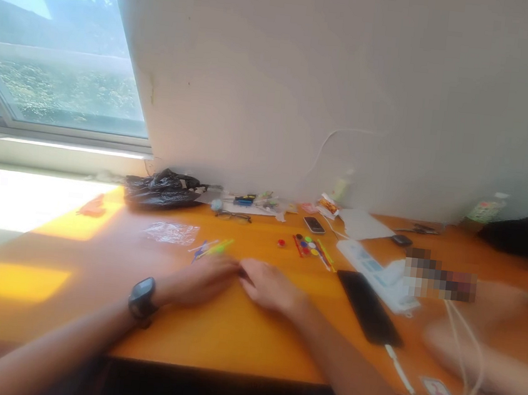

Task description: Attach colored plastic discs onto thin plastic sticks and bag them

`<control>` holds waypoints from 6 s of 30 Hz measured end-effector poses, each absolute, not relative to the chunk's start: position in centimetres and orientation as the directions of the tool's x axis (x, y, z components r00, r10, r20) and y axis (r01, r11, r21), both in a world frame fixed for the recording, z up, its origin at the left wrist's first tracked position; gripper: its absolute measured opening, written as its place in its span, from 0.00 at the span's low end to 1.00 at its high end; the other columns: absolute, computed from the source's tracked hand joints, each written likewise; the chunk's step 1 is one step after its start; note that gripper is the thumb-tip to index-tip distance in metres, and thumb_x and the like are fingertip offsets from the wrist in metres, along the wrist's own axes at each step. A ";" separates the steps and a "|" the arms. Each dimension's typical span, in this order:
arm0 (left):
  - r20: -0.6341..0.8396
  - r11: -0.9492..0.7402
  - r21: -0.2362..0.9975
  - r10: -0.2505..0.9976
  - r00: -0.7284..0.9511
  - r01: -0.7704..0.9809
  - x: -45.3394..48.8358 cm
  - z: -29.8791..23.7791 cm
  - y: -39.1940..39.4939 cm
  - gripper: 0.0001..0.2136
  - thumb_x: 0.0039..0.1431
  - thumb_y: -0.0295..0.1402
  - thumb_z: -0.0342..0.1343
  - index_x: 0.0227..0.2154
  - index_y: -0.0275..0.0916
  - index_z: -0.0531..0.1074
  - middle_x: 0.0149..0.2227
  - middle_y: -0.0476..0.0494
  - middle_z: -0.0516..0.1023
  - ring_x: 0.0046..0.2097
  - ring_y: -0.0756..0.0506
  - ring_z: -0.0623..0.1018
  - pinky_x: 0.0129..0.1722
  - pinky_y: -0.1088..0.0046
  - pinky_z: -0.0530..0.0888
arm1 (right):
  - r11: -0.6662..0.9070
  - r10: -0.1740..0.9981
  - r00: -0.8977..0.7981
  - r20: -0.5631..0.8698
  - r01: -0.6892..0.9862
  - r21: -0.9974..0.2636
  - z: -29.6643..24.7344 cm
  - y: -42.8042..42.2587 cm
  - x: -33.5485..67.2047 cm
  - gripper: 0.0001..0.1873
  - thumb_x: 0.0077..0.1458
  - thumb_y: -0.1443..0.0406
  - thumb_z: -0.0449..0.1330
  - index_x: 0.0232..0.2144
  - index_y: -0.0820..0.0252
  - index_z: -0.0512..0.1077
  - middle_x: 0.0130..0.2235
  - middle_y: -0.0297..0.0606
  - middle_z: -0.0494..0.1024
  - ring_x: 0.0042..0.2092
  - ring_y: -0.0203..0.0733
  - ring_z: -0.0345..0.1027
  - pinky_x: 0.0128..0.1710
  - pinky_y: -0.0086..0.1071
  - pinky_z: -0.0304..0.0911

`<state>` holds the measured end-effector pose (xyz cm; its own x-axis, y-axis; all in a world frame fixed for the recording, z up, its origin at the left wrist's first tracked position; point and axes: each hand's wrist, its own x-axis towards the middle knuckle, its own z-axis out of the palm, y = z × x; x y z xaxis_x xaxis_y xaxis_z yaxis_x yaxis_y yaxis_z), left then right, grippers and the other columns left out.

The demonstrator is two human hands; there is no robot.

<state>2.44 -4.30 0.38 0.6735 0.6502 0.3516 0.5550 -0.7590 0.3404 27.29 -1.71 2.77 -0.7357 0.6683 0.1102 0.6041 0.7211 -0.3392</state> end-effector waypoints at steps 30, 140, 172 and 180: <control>0.329 -0.752 0.357 0.656 0.679 0.554 2.5 1.3 -4.7 0.17 0.75 0.36 0.48 0.62 0.45 0.70 0.61 0.38 0.75 0.63 0.37 0.73 0.66 0.51 0.68 | 0.721 0.666 -0.741 0.087 0.610 -0.329 2.8 -1.8 27.5 0.10 0.70 0.60 0.55 0.48 0.58 0.71 0.49 0.45 0.79 0.48 0.48 0.73 0.48 0.38 0.65; 0.304 -0.758 0.335 0.649 0.697 0.560 2.4 1.6 -4.8 0.18 0.76 0.36 0.47 0.64 0.44 0.67 0.64 0.37 0.74 0.65 0.37 0.72 0.68 0.51 0.67 | 0.730 0.655 -0.753 0.066 0.609 -0.310 3.3 -2.0 27.4 0.10 0.71 0.60 0.54 0.48 0.57 0.71 0.49 0.46 0.79 0.47 0.49 0.73 0.47 0.39 0.65; 0.290 -0.759 0.303 0.650 0.703 0.577 2.4 1.7 -4.9 0.20 0.76 0.36 0.48 0.67 0.44 0.64 0.66 0.36 0.72 0.67 0.37 0.71 0.69 0.50 0.68 | 0.737 0.645 -0.762 0.056 0.602 -0.307 3.3 -2.0 27.6 0.12 0.71 0.59 0.54 0.50 0.58 0.70 0.51 0.47 0.78 0.50 0.51 0.74 0.50 0.41 0.66; 0.298 -0.762 0.313 0.646 0.703 0.567 2.4 1.6 -4.9 0.21 0.76 0.36 0.47 0.68 0.44 0.63 0.66 0.36 0.72 0.68 0.37 0.71 0.69 0.50 0.68 | 0.737 0.645 -0.762 0.057 0.601 -0.309 3.3 -2.0 27.6 0.12 0.71 0.59 0.54 0.50 0.59 0.71 0.51 0.47 0.78 0.50 0.51 0.74 0.50 0.41 0.66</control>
<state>2.35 -4.93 1.62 0.7033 0.6456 0.2976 0.5670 -0.7620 0.3129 27.59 -1.99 3.33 -0.7625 0.6446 0.0566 0.6005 0.7375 -0.3090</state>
